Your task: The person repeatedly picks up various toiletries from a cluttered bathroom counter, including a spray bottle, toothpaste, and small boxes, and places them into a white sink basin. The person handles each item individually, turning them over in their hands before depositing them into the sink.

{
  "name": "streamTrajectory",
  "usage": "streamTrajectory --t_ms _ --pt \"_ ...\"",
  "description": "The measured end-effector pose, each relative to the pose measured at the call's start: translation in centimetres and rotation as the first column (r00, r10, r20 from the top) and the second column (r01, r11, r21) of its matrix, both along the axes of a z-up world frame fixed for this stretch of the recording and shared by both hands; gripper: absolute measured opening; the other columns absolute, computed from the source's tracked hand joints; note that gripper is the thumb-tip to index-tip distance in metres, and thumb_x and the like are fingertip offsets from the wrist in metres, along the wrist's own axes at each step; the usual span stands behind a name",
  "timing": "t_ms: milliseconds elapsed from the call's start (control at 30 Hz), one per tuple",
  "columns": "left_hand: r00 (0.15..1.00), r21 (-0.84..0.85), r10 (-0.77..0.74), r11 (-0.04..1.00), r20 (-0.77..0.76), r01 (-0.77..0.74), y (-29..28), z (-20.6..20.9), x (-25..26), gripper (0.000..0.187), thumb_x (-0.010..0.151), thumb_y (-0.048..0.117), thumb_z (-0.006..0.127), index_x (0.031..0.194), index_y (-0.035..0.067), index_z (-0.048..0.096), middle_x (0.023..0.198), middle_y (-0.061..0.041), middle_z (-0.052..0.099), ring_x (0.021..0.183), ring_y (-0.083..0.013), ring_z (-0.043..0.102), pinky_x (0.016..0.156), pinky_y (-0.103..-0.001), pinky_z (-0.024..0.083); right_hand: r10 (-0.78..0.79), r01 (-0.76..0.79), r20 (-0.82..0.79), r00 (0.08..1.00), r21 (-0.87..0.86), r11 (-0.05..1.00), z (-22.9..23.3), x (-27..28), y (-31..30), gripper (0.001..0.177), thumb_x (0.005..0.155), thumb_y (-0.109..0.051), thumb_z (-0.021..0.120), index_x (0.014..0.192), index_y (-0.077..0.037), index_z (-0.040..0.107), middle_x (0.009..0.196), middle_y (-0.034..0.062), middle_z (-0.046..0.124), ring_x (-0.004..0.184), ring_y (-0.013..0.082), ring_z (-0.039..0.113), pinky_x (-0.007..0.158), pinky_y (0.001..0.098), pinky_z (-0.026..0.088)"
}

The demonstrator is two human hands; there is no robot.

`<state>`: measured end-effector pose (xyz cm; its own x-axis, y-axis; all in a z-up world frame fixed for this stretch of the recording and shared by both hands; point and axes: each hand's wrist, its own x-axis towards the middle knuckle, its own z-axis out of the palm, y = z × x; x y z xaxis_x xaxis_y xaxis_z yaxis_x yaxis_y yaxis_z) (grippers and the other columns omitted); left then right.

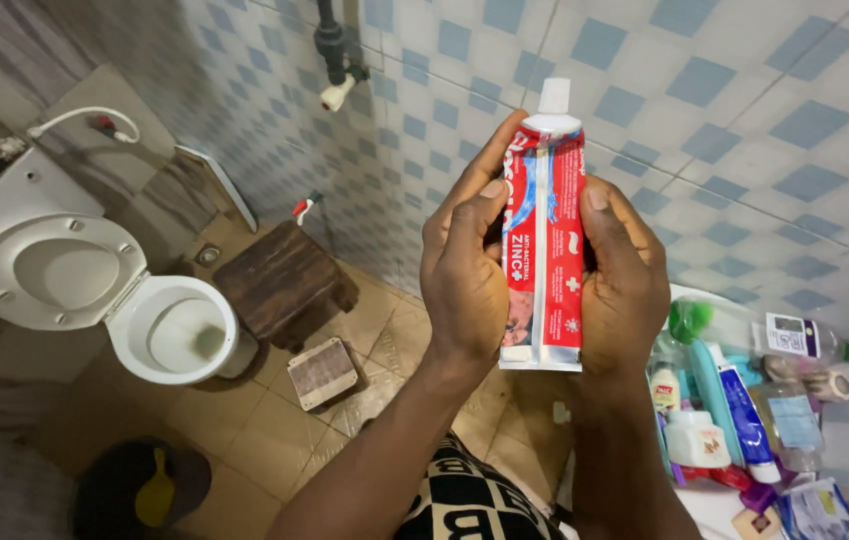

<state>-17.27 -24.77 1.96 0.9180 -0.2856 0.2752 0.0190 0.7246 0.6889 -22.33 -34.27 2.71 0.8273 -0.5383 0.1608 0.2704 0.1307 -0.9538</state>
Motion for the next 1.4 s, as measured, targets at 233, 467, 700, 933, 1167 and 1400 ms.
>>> streamTrajectory --t_ms 233,467,700,933,1167,1400 --pt "0.994 0.046 -0.089 0.995 -0.068 0.092 -1.4 -0.3 -0.9 0.056 0.103 0.012 0.035 0.153 -0.009 0.049 0.127 -0.021 0.066 0.098 -0.0152 0.057 0.094 -0.029 0.047 -0.089 0.09 -0.03 0.996 0.034 0.995 -0.4 -1.5 -0.9 0.039 0.11 -0.025 0.052 0.127 0.006 0.067 0.101 0.0066 0.071 0.086 0.0074 0.063 0.08 0.0211 0.053" --pt "0.985 0.008 -0.174 0.985 -0.008 0.174 -2.5 -0.8 -0.7 0.054 0.106 0.013 0.034 0.154 -0.009 0.048 0.141 -0.02 0.063 0.116 -0.0142 0.061 0.108 -0.026 0.047 -0.186 0.187 -0.028 0.982 0.015 0.982 -0.2 -2.3 -1.0 0.038 0.111 -0.025 0.051 0.127 0.006 0.067 0.098 0.0059 0.07 0.081 0.0061 0.061 0.075 0.0202 0.051" --pt "0.969 -0.01 -0.247 0.969 -0.005 0.247 -2.3 -1.3 0.1 0.054 0.106 0.012 0.034 0.154 -0.01 0.049 0.137 -0.019 0.066 0.11 -0.0134 0.061 0.103 -0.026 0.048 -0.203 0.204 0.021 0.979 -0.025 0.979 -0.8 -2.2 -0.6 0.037 0.115 -0.024 0.049 0.126 0.008 0.066 0.098 0.0058 0.068 0.082 0.0058 0.059 0.075 0.0199 0.05" --pt "0.943 0.025 -0.332 0.943 -0.012 0.332 -2.2 -2.3 1.1 0.055 0.105 0.012 0.035 0.155 -0.009 0.048 0.141 -0.018 0.064 0.108 -0.0116 0.06 0.102 -0.025 0.048 -0.31 0.31 0.001 0.951 0.005 0.951 -1.8 -1.8 -0.1 0.038 0.112 -0.022 0.048 0.126 0.008 0.066 0.101 0.0082 0.07 0.086 0.0076 0.063 0.079 0.0212 0.053" --pt "0.876 -0.029 -0.477 0.879 -0.072 0.477 -3.0 -3.9 1.1 0.054 0.106 0.012 0.034 0.154 -0.009 0.047 0.144 -0.02 0.062 0.116 -0.0142 0.062 0.107 -0.028 0.049 -0.453 0.453 -0.057 0.89 -0.025 0.891 -3.4 -2.7 0.3 0.035 0.111 -0.021 0.049 0.125 0.006 0.066 0.104 0.0074 0.071 0.089 0.0073 0.064 0.082 0.0206 0.052" --pt "0.79 -0.058 -0.607 0.795 -0.087 0.604 -5.2 -4.7 -0.4 0.053 0.107 0.011 0.035 0.155 -0.01 0.045 0.147 -0.02 0.059 0.121 -0.0155 0.061 0.11 -0.028 0.048 -0.619 0.62 -0.135 0.773 -0.039 0.783 -4.1 -4.7 -0.9 0.036 0.109 -0.023 0.049 0.124 0.003 0.069 0.103 0.0056 0.073 0.088 0.0071 0.065 0.081 0.0196 0.053"
